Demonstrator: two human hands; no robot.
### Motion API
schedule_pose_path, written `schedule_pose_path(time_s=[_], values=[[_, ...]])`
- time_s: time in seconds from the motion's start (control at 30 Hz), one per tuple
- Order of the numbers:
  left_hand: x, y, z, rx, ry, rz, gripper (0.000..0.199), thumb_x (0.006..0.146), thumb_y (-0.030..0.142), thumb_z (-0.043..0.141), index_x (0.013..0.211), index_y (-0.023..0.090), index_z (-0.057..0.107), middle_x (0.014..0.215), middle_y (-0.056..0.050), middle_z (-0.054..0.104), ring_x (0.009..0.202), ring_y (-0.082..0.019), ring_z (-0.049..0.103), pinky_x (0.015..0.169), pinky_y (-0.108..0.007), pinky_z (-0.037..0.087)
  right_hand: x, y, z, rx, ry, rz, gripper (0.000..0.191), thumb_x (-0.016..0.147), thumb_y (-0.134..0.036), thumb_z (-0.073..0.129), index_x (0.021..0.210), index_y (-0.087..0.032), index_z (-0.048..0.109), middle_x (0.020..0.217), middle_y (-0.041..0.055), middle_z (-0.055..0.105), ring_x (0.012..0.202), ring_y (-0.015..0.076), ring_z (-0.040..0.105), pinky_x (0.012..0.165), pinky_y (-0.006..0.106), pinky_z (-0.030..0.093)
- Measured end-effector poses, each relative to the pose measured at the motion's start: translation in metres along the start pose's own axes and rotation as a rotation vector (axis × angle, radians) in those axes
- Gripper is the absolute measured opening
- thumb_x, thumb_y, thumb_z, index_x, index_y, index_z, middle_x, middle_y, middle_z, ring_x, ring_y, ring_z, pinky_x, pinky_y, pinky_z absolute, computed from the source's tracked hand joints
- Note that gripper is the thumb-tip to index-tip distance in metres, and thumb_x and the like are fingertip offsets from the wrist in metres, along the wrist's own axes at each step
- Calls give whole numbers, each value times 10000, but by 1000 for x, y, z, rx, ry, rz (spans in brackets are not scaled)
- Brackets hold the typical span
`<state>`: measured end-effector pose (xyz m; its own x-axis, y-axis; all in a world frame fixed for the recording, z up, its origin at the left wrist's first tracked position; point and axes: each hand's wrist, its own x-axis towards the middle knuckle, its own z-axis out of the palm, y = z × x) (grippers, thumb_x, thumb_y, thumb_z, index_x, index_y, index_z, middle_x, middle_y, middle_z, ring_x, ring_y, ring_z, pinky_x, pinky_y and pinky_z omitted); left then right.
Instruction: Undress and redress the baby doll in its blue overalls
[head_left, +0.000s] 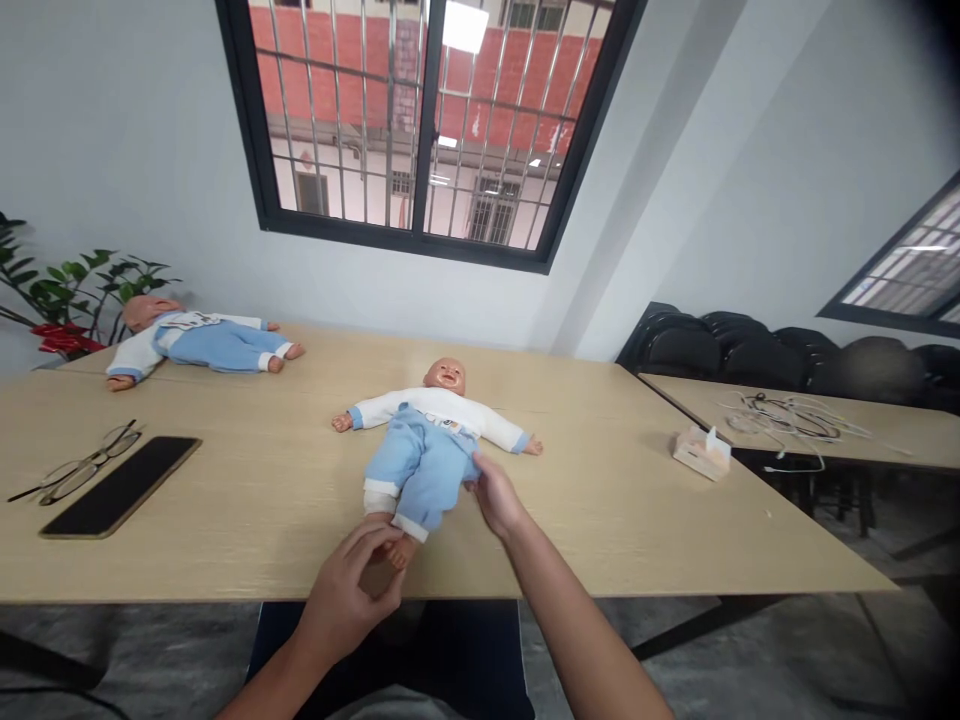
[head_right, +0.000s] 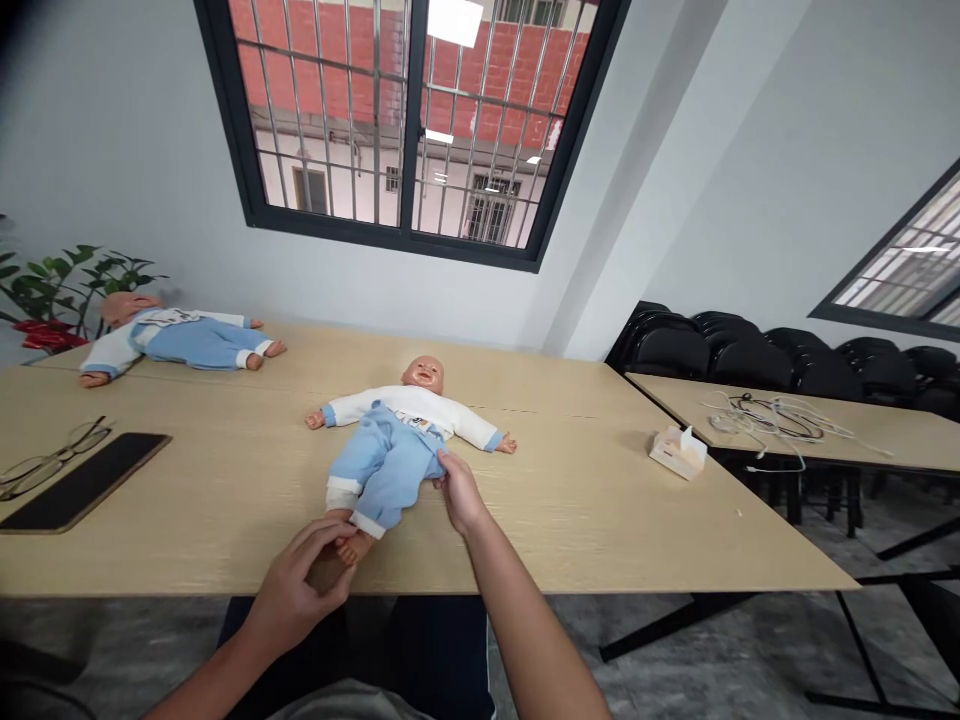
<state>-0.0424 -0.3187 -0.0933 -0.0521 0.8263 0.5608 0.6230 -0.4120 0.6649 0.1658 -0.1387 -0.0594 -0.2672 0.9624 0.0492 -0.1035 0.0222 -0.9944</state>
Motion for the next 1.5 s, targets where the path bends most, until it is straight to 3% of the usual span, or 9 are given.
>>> schedule_pose_path(time_s=[0.2, 0.37, 0.63, 0.8, 0.9, 1.0, 1.07, 1.17, 1.5], values=[[-4, -8, -12, -239, 129, -205, 278, 873, 303, 632, 1146, 257, 656, 1168, -101, 677, 1096, -280, 672, 955, -421, 594, -5, -10, -22, -54, -197, 9, 413, 783, -436, 788, 1097, -186, 693, 918, 25, 730, 777, 168, 648, 736, 296, 526], [-3, -20, -27, -408, 89, -249, 279, 903, 367, 646, 1137, 215, 667, 1176, -117, 661, 1104, -275, 673, 920, -381, 603, -4, -15, -32, -295, -293, 34, 367, 784, -458, 789, 957, -160, 664, 760, -11, 683, 607, 125, 577, 528, 229, 467], [-17, -25, -55, -283, 32, 8, 281, 822, 156, 665, 1096, 219, 679, 1064, -100, 697, 1022, -261, 708, 850, -368, 625, 20, -14, -29, -691, 76, 174, 156, 862, -213, 681, 785, -188, 548, 504, -46, 554, 398, 104, 458, 429, 211, 309], [-22, -9, -55, -218, -1, 105, 350, 808, 100, 651, 1125, 247, 630, 1064, -63, 696, 1010, -225, 715, 856, -339, 627, 27, -15, -30, -743, 227, 127, 102, 816, -176, 682, 849, -170, 586, 650, -4, 607, 580, 129, 543, 513, 208, 334], [-17, 7, -46, -137, -26, 171, 400, 771, 86, 662, 1133, 249, 612, 1084, -52, 706, 1032, -222, 707, 889, -341, 613, 14, -13, -22, -691, 254, 140, 378, 882, -313, 632, 1218, -158, 556, 906, 60, 694, 674, 164, 618, 536, 229, 436], [-10, 24, -29, -49, -95, 272, 421, 751, 82, 673, 1138, 232, 604, 1072, -55, 713, 1013, -224, 696, 930, -369, 585, -11, -11, -9, -430, 197, 215, 752, 941, -521, 550, 1555, -204, 253, 1230, 152, 679, 820, 234, 707, 590, 333, 575], [-6, 35, -16, 15, -132, 373, 371, 755, 96, 684, 1097, 217, 603, 1020, -49, 718, 958, -222, 688, 937, -398, 563, -29, -13, 1, -263, 129, 207, 952, 888, -611, 627, 1621, -262, 129, 1463, 171, 562, 1095, 293, 693, 780, 422, 626], [-2, 44, 7, 114, -159, 504, 270, 775, 144, 710, 1012, 214, 600, 983, -30, 723, 915, -219, 673, 873, -386, 547, -47, -20, 10, -244, 56, 158, 1185, 770, -595, 790, 1655, -256, 79, 1658, 162, 338, 1464, 318, 443, 1117, 468, 485], [26, 71, 76, 227, -252, 478, 129, 907, 268, 701, 954, 194, 606, 973, -40, 714, 873, -206, 652, 761, -335, 524, -25, -49, -12, -502, 33, 134, 878, 800, -340, 708, 1587, -181, 354, 1618, 186, 407, 1506, 304, 391, 1233, 484, 325]])
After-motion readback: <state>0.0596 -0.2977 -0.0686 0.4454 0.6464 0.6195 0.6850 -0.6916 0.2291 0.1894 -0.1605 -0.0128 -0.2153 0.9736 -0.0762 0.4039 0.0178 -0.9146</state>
